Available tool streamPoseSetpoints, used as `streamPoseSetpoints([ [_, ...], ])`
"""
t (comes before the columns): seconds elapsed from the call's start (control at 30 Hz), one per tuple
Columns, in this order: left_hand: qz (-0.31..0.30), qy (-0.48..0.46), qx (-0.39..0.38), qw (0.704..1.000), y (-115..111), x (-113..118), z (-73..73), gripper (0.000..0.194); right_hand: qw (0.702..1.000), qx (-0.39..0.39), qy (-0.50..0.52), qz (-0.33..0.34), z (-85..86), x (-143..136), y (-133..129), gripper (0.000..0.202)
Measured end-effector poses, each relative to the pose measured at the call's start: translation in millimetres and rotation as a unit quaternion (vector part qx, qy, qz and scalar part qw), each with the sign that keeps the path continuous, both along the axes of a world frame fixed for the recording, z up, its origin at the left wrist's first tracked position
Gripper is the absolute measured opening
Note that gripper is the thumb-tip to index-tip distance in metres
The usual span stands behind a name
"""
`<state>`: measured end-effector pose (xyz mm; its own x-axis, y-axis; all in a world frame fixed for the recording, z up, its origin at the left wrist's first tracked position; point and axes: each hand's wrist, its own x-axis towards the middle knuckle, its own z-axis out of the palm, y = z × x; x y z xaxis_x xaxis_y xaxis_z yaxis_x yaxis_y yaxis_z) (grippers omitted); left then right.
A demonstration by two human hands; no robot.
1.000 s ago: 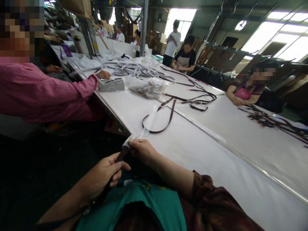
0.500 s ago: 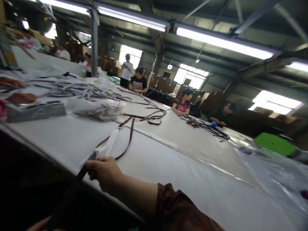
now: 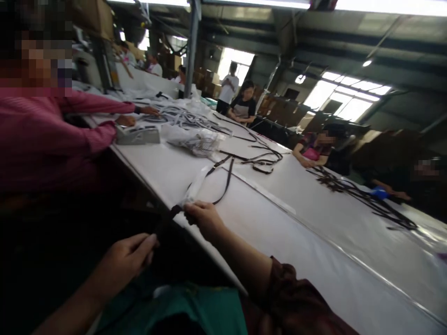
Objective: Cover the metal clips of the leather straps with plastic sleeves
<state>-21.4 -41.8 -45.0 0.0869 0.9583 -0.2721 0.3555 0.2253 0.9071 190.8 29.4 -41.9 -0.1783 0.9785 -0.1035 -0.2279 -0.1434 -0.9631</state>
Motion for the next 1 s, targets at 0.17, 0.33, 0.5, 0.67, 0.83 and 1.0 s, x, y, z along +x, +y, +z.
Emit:
streamPoseSetpoints([
  [0.17, -0.003, -0.006, -0.013, 1.0, -5, 5, 9.4, 0.054, 0.996, 0.057, -0.056, 0.027, 0.7, 5, -7, 0.041],
  [0.33, -0.033, -0.027, -0.023, 0.999, -11, 7, 13.5, 0.053, 0.992, 0.075, -0.099, 0.013, -2.8, 2, -9, 0.04],
  [0.5, -0.045, -0.038, -0.042, 0.997, -15, 8, 11.3, 0.053, 0.984, 0.097, -0.15, 0.007, -6.8, 0, -9, 0.04],
  [0.67, -0.104, 0.006, -0.021, 0.994, -20, 6, 10.2, 0.046, 0.993, 0.054, -0.09, 0.051, -11.7, 0, -13, 0.044],
  [0.83, -0.13, 0.085, -0.001, 0.988, -23, 8, 11.6, 0.044, 0.999, -0.014, 0.003, 0.048, -19.5, -3, -14, 0.045],
  [1.0, -0.136, 0.081, -0.004, 0.987, -22, 8, 8.6, 0.044, 0.997, 0.005, -0.047, 0.062, -23.7, -1, -15, 0.049],
])
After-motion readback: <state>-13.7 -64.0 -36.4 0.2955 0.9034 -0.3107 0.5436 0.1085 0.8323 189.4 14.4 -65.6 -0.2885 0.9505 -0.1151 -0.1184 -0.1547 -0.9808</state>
